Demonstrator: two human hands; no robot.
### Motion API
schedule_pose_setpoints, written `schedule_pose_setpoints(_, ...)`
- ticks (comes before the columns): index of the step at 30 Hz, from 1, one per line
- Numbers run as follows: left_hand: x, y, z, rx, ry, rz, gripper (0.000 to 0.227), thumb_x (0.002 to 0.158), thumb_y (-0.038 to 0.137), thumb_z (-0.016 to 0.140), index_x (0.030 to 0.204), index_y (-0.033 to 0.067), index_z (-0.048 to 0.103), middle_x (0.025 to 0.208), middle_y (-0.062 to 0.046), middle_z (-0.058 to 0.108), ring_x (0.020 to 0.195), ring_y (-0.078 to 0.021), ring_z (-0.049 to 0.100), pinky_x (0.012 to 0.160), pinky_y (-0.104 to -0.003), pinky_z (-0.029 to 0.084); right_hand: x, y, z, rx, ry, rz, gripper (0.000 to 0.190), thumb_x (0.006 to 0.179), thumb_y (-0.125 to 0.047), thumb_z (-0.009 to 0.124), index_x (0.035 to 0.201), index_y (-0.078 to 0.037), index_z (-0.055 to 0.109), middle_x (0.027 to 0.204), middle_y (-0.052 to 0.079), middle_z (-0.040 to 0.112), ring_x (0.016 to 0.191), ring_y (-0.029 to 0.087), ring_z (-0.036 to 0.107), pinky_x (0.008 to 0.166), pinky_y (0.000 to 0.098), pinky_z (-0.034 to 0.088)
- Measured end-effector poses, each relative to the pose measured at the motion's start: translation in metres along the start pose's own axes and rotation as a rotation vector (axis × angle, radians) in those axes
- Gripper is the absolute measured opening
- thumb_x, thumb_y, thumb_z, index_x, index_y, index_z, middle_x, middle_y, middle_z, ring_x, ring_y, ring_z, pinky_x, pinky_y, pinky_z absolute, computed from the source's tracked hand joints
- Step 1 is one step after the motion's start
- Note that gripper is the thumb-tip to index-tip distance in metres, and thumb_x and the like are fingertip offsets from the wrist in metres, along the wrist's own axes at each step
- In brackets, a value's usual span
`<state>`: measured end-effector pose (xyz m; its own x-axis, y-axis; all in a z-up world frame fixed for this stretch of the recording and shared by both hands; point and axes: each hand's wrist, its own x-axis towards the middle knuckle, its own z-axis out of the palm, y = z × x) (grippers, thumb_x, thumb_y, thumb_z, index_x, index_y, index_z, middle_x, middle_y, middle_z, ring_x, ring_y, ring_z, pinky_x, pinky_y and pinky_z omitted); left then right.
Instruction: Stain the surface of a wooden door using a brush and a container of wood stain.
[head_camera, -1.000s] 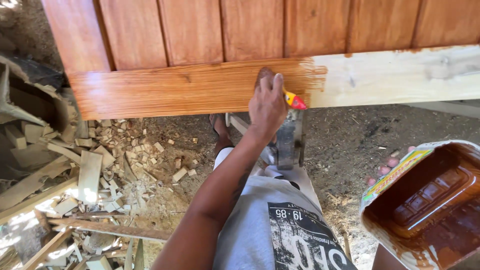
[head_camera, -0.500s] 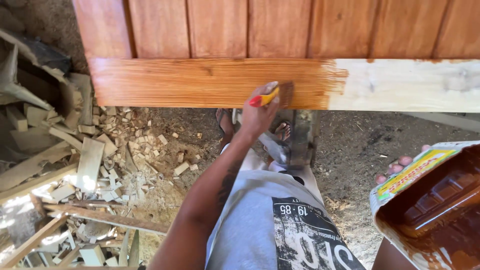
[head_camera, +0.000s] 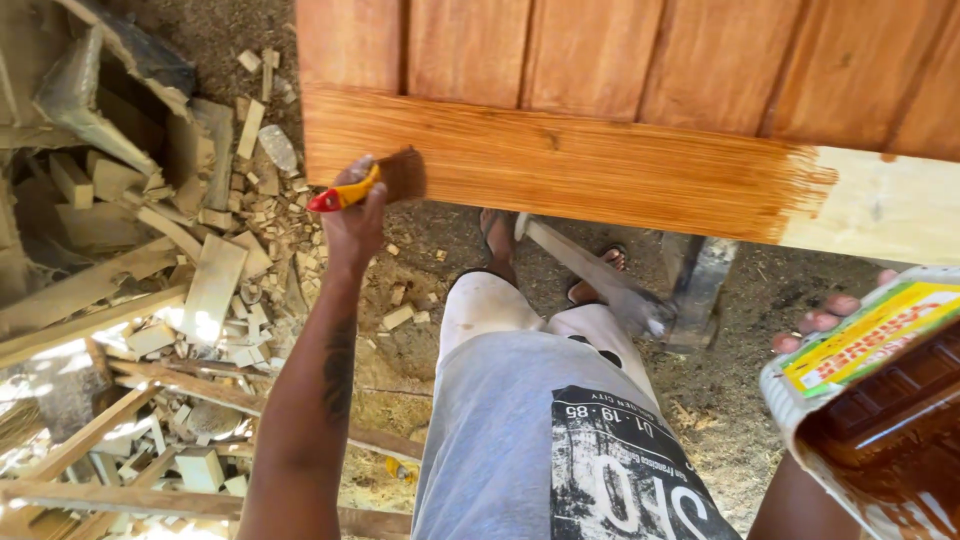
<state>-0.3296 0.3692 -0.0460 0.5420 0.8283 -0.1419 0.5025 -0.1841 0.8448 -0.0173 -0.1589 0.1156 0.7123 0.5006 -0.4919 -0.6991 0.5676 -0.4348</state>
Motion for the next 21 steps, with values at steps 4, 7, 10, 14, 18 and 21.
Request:
schedule_pose_setpoints(4, 0.019, 0.018, -0.057, 0.148, 0.054, -0.255, 0.037, 0.094, 0.012, 0.057, 0.129, 0.0009, 0.066, 0.115, -0.016, 0.069, 0.09, -0.0242, 0.072, 0.075, -0.033, 0.066, 0.005, 0.011, 0.008, 0.009, -0.013, 0.011, 0.042, 0.124, -0.041, 0.045, 0.157, -0.016, 0.04, 0.12, 0.013, 0.058, 0.103, 0.026, 0.058, 0.094, 0.0513, 0.047)
schedule_pose_setpoints(7, 0.025, -0.001, -0.089, 0.101, 0.146, -0.154, 0.03, 0.092, 0.009, 0.057, 0.119, -0.0012, 0.066, 0.106, -0.014, 0.069, 0.08, -0.0193, 0.068, 0.064, -0.03, 0.063, -0.003, 0.01, -0.004, -0.009, -0.001, -0.008, 0.042, 0.125, -0.04, 0.046, 0.159, -0.017, 0.04, 0.119, 0.012, 0.058, 0.102, 0.024, 0.058, 0.094, 0.049, 0.047)
schedule_pose_setpoints(10, 0.02, -0.029, -0.104, 0.372, 0.284, 0.192, 0.027, 0.098, 0.007, 0.063, 0.123, -0.0018, 0.067, 0.106, -0.013, 0.068, 0.089, -0.0186, 0.068, 0.073, -0.033, 0.062, -0.015, 0.004, -0.001, 0.006, -0.011, -0.038, 0.043, 0.123, -0.039, 0.046, 0.158, -0.016, 0.039, 0.119, 0.013, 0.058, 0.103, 0.025, 0.058, 0.094, 0.0497, 0.047)
schedule_pose_setpoints(14, 0.005, -0.018, -0.058, 0.703, 0.265, 0.245, 0.029, 0.102, 0.009, 0.063, 0.13, 0.0027, 0.067, 0.104, -0.01, 0.066, 0.079, -0.0177, 0.064, 0.062, -0.032, 0.058, -0.034, -0.02, -0.056, 0.062, -0.097, -0.08, 0.051, 0.119, -0.04, 0.047, 0.163, -0.015, 0.037, 0.124, 0.016, 0.059, 0.11, 0.028, 0.06, 0.097, 0.0519, 0.047)
schedule_pose_setpoints(18, -0.028, 0.046, 0.045, 0.737, 0.154, 0.28, 0.042, 0.094, 0.014, 0.068, 0.134, 0.0039, 0.066, 0.105, -0.014, 0.066, 0.073, -0.0216, 0.064, 0.056, -0.036, 0.056, -0.071, -0.054, -0.084, 0.103, -0.123, -0.13, 0.068, 0.112, -0.05, 0.053, 0.165, -0.012, 0.034, 0.134, 0.022, 0.059, 0.119, 0.035, 0.061, 0.107, 0.0598, 0.046)
schedule_pose_setpoints(21, -0.066, 0.102, 0.127, 0.667, 0.122, 0.383, 0.044, 0.094, 0.016, 0.07, 0.136, 0.0078, 0.064, 0.112, -0.015, 0.066, 0.083, -0.0288, 0.067, 0.065, -0.041, 0.057, -0.094, -0.091, -0.126, 0.155, -0.095, -0.157, 0.069, 0.112, -0.052, 0.055, 0.163, -0.011, 0.034, 0.137, 0.024, 0.058, 0.123, 0.038, 0.061, 0.111, 0.0636, 0.045)
